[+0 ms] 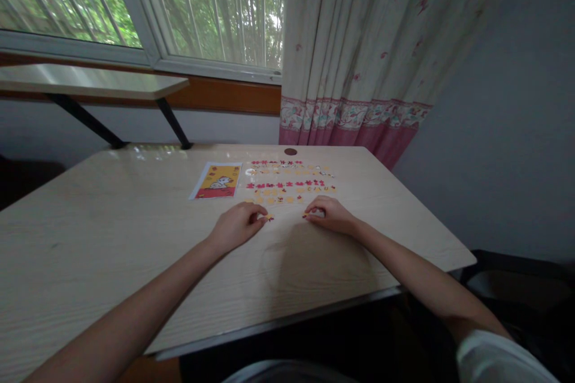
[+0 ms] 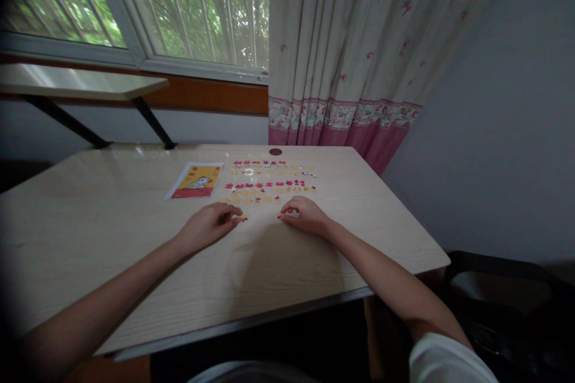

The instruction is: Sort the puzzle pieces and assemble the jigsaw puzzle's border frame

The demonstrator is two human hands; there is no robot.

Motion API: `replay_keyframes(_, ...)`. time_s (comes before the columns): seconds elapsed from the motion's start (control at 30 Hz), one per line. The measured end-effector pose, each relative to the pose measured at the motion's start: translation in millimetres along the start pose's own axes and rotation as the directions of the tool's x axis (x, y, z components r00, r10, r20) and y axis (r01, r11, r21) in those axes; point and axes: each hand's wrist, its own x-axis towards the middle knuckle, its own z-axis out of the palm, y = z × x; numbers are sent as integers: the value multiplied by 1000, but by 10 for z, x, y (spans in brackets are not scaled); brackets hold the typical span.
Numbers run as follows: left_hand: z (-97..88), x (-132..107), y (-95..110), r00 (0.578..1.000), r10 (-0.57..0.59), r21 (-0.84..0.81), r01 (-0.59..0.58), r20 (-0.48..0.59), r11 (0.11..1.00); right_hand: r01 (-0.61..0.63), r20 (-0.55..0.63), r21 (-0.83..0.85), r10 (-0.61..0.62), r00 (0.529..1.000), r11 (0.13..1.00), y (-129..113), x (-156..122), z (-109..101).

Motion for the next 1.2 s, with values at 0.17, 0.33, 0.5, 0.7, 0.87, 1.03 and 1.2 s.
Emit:
replay_keyframes(0.17, -6, 5, 33, 1000, 5, 3, -5, -3, 1000, -5, 2, 4, 5, 1000, 1000, -10, 10, 12)
replay_keyframes(0.33, -22, 2, 58, 1000, 21, 9, -22, 13, 1000, -6, 19, 2, 6, 1000, 1000, -26, 9, 13)
replay_keyframes(0.5, -16, -4, 80, 1000, 17, 11, -17, 21, 1000, -13, 20, -10, 14, 1000, 1000, -49, 7, 15)
replay_keyframes(0.7, -6, -5, 72, 999, 37, 22, -37, 26, 999, -18, 2, -2, 18, 1000, 1000, -49, 9, 17)
replay_keyframes(0.87, 12, -7, 52, 999, 29, 28, -29, 26, 999, -7, 8, -4, 7, 1000, 1000, -41, 7, 11)
replay_keyframes(1.03, 15, -6, 49, 999, 31, 32, -31, 18, 999, -11, 21, -13, 11, 1000, 1000, -41, 6, 2)
replay_keyframes(1.2, 23, -2, 44, 1000, 17, 33, -18, 23, 999, -5, 17, -14, 6, 1000, 1000, -51, 10, 0)
